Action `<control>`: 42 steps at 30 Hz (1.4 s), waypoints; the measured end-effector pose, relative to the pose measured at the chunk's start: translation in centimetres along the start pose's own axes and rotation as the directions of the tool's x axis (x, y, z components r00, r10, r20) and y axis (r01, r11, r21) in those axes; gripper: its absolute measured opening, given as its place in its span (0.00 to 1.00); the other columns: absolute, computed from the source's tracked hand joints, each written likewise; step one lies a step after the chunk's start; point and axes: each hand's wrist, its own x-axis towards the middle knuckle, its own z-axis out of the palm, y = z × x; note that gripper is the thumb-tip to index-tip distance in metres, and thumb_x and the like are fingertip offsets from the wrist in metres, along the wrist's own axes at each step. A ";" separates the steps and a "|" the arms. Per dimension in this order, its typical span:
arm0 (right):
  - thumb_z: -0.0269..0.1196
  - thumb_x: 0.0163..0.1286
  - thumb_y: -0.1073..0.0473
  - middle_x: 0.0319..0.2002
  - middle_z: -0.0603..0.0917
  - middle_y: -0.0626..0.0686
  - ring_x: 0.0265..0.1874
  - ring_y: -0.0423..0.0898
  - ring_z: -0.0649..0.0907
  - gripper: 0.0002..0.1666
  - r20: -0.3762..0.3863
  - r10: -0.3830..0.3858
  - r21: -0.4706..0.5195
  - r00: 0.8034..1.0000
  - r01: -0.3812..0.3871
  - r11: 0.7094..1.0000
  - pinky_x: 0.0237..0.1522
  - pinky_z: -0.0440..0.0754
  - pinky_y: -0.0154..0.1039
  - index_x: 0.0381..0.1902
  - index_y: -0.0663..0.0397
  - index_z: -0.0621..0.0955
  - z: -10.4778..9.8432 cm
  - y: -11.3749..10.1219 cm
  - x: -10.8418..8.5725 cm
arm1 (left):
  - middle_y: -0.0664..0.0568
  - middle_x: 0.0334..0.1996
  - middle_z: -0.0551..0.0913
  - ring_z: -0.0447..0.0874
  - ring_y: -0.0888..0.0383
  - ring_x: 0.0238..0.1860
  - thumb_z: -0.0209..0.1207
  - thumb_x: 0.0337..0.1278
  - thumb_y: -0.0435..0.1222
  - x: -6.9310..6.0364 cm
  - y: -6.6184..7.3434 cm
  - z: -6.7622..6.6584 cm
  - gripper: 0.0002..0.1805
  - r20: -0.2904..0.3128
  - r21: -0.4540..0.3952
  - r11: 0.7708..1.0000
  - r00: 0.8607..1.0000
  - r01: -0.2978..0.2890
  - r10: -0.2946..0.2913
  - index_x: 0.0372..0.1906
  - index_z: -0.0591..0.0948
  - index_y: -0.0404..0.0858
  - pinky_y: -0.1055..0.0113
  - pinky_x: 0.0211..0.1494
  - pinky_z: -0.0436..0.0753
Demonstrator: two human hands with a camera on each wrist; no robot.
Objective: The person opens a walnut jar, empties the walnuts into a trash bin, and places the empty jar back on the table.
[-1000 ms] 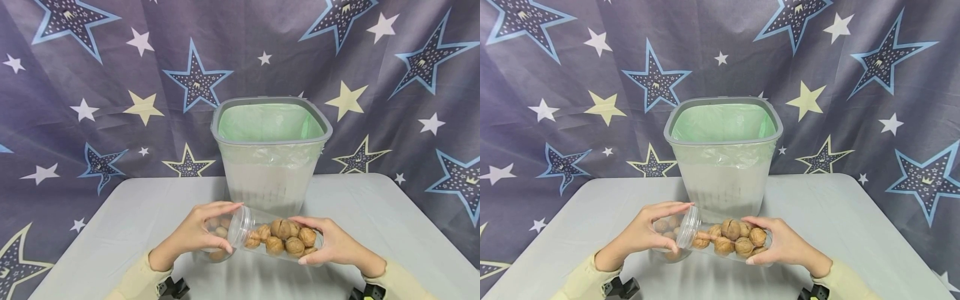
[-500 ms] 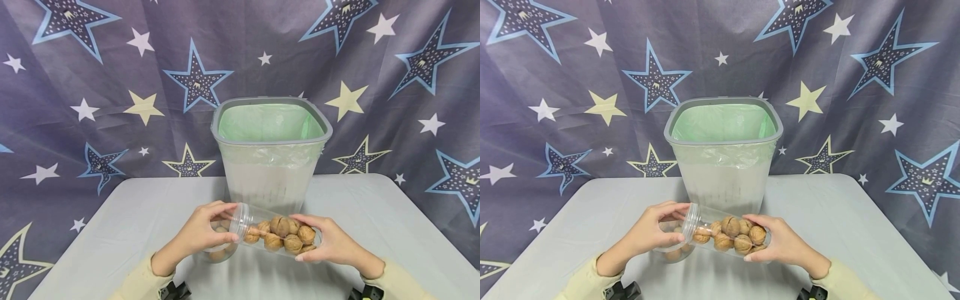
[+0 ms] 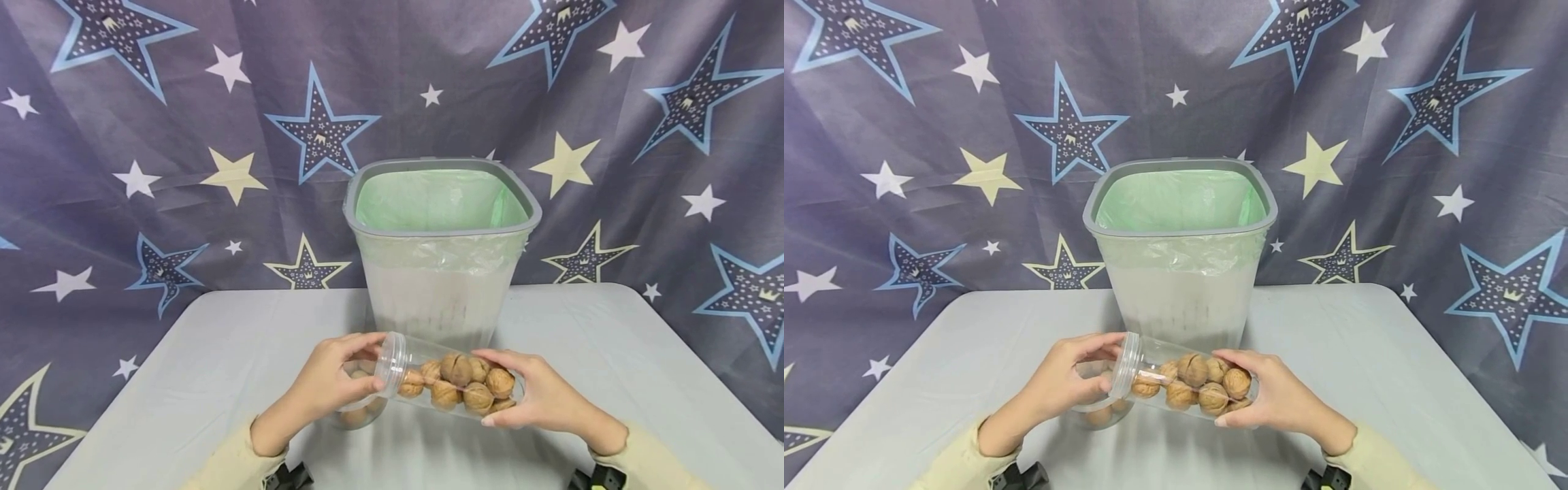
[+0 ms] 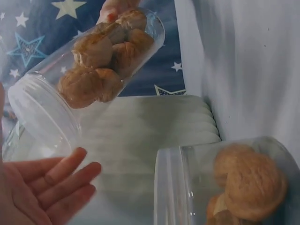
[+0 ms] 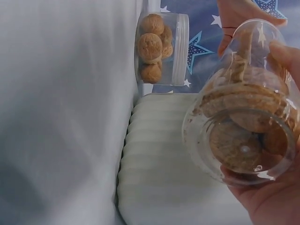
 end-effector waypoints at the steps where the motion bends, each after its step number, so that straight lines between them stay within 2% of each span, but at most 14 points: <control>1: 0.78 0.43 0.51 0.50 0.83 0.48 0.47 0.41 0.81 0.45 0.002 -0.001 0.003 1.000 0.001 1.000 0.51 0.77 0.34 0.60 0.55 0.75 0.0 0.0 0.0 | 0.48 0.41 0.85 0.85 0.55 0.41 0.55 0.41 0.68 0.0 -0.1 0.0 0.49 -0.008 -0.010 0.999 0.999 -0.031 0.031 0.57 0.76 0.31 0.60 0.47 0.83; 6: 0.78 0.42 0.51 0.50 0.83 0.48 0.47 0.41 0.81 0.45 0.012 -0.002 0.012 1.000 0.001 1.000 0.51 0.77 0.35 0.60 0.55 0.75 -0.1 0.2 -0.1 | 0.47 0.52 0.82 0.81 0.53 0.51 0.54 0.39 0.68 0.2 -0.6 -0.3 0.51 -0.053 0.023 0.982 0.981 -0.187 0.188 0.63 0.72 0.34 0.56 0.58 0.76; 9: 0.78 0.42 0.52 0.50 0.83 0.48 0.48 0.41 0.81 0.45 0.020 -0.014 0.017 1.000 0.013 1.000 0.52 0.77 0.35 0.59 0.56 0.75 -0.1 0.3 -0.1 | 0.48 0.57 0.78 0.75 0.54 0.58 0.60 0.38 0.64 0.4 -1.0 -0.5 0.49 -0.057 0.022 0.954 0.953 -0.298 0.299 0.64 0.71 0.36 0.58 0.63 0.72; 10: 0.78 0.41 0.53 0.50 0.83 0.48 0.48 0.41 0.81 0.45 0.023 -0.023 0.022 0.999 0.023 1.000 0.52 0.77 0.35 0.59 0.57 0.75 -0.2 0.4 -0.2 | 0.47 0.60 0.76 0.73 0.53 0.60 0.63 0.36 0.62 0.5 -1.1 -0.5 0.50 -0.043 0.014 0.938 0.937 -0.347 0.348 0.65 0.69 0.36 0.59 0.64 0.70; 12: 0.78 0.41 0.54 0.50 0.83 0.49 0.47 0.41 0.81 0.45 0.028 -0.049 0.036 0.998 0.048 0.998 0.52 0.77 0.35 0.59 0.59 0.75 -0.2 0.4 -0.2 | 0.44 0.64 0.71 0.69 0.51 0.64 0.69 0.30 0.57 0.6 -1.2 -0.7 0.54 0.006 -0.005 0.889 0.888 -0.459 0.459 0.67 0.66 0.35 0.59 0.66 0.68; 15: 0.78 0.42 0.55 0.50 0.83 0.50 0.48 0.42 0.81 0.46 0.035 -0.082 0.066 0.996 0.080 0.995 0.53 0.76 0.34 0.60 0.60 0.74 -0.3 0.4 -0.2 | 0.37 0.68 0.62 0.64 0.47 0.67 0.74 0.21 0.52 0.8 -1.3 -0.7 0.63 0.096 -0.016 0.798 0.794 -0.602 0.600 0.69 0.59 0.30 0.57 0.68 0.65; 16: 0.78 0.42 0.55 0.50 0.83 0.51 0.48 0.42 0.81 0.46 0.038 -0.089 0.073 0.995 0.086 0.994 0.53 0.76 0.34 0.60 0.60 0.74 -0.4 0.5 -0.2 | 0.36 0.69 0.59 0.62 0.46 0.68 0.75 0.20 0.51 0.8 -1.3 -0.8 0.64 0.121 -0.015 0.775 0.769 -0.631 0.628 0.70 0.58 0.30 0.57 0.68 0.65; 18: 0.78 0.42 0.55 0.50 0.83 0.50 0.48 0.42 0.81 0.46 0.044 -0.095 0.080 0.995 0.091 0.993 0.53 0.76 0.34 0.60 0.60 0.74 -0.4 0.4 -0.2 | 0.36 0.70 0.57 0.60 0.46 0.69 0.74 0.22 0.51 0.8 -1.2 -0.8 0.64 0.149 -0.004 0.742 0.733 -0.671 0.664 0.70 0.56 0.28 0.58 0.68 0.64; 21: 0.78 0.42 0.54 0.50 0.83 0.49 0.48 0.41 0.81 0.46 0.053 -0.097 0.074 0.994 0.092 0.993 0.53 0.76 0.34 0.60 0.59 0.74 -0.4 0.4 -0.2 | 0.37 0.71 0.56 0.58 0.46 0.70 0.72 0.29 0.50 0.9 -1.2 -0.8 0.60 0.164 0.027 0.708 0.702 -0.705 0.693 0.69 0.57 0.27 0.58 0.68 0.64; 25: 0.78 0.42 0.54 0.50 0.83 0.49 0.47 0.41 0.82 0.46 0.066 -0.104 0.073 0.992 0.099 0.992 0.53 0.77 0.35 0.61 0.58 0.74 -0.3 0.3 -0.3 | 0.40 0.71 0.55 0.58 0.49 0.70 0.70 0.37 0.48 0.9 -1.2 -0.8 0.55 0.185 0.052 0.685 0.681 -0.726 0.708 0.69 0.57 0.27 0.59 0.67 0.66; 29: 0.77 0.42 0.53 0.50 0.83 0.49 0.47 0.42 0.82 0.47 0.074 -0.116 0.084 0.991 0.109 0.990 0.52 0.77 0.36 0.61 0.57 0.73 -0.3 0.3 -0.3 | 0.44 0.72 0.54 0.59 0.53 0.69 0.71 0.37 0.42 0.7 -1.0 -1.0 0.54 0.210 0.066 0.699 0.695 -0.712 0.688 0.70 0.56 0.28 0.61 0.66 0.67; 32: 0.78 0.42 0.53 0.50 0.82 0.49 0.47 0.42 0.82 0.47 0.078 -0.123 0.088 0.989 0.116 0.989 0.52 0.77 0.37 0.62 0.56 0.73 -0.2 0.3 -0.4 | 0.45 0.72 0.55 0.62 0.52 0.68 0.69 0.42 0.38 0.5 -1.0 -1.1 0.49 0.216 0.075 0.707 0.703 -0.704 0.678 0.70 0.57 0.28 0.62 0.65 0.68; 36: 0.78 0.41 0.53 0.51 0.82 0.49 0.47 0.42 0.81 0.47 0.087 -0.115 0.101 0.990 0.106 0.989 0.53 0.77 0.36 0.62 0.56 0.73 -0.2 0.2 -0.4 | 0.44 0.71 0.57 0.65 0.51 0.66 0.66 0.49 0.37 0.5 -1.0 -1.2 0.44 0.209 0.086 0.697 0.697 -0.712 0.686 0.69 0.59 0.27 0.61 0.65 0.69; 42: 0.77 0.42 0.53 0.51 0.82 0.48 0.48 0.42 0.81 0.46 0.096 -0.097 0.100 0.991 0.088 0.991 0.54 0.76 0.36 0.61 0.56 0.73 -0.2 0.1 -0.4 | 0.41 0.69 0.61 0.66 0.51 0.66 0.66 0.50 0.40 0.6 -1.0 -1.1 0.42 0.191 0.088 0.683 0.685 -0.725 0.703 0.67 0.61 0.26 0.61 0.64 0.70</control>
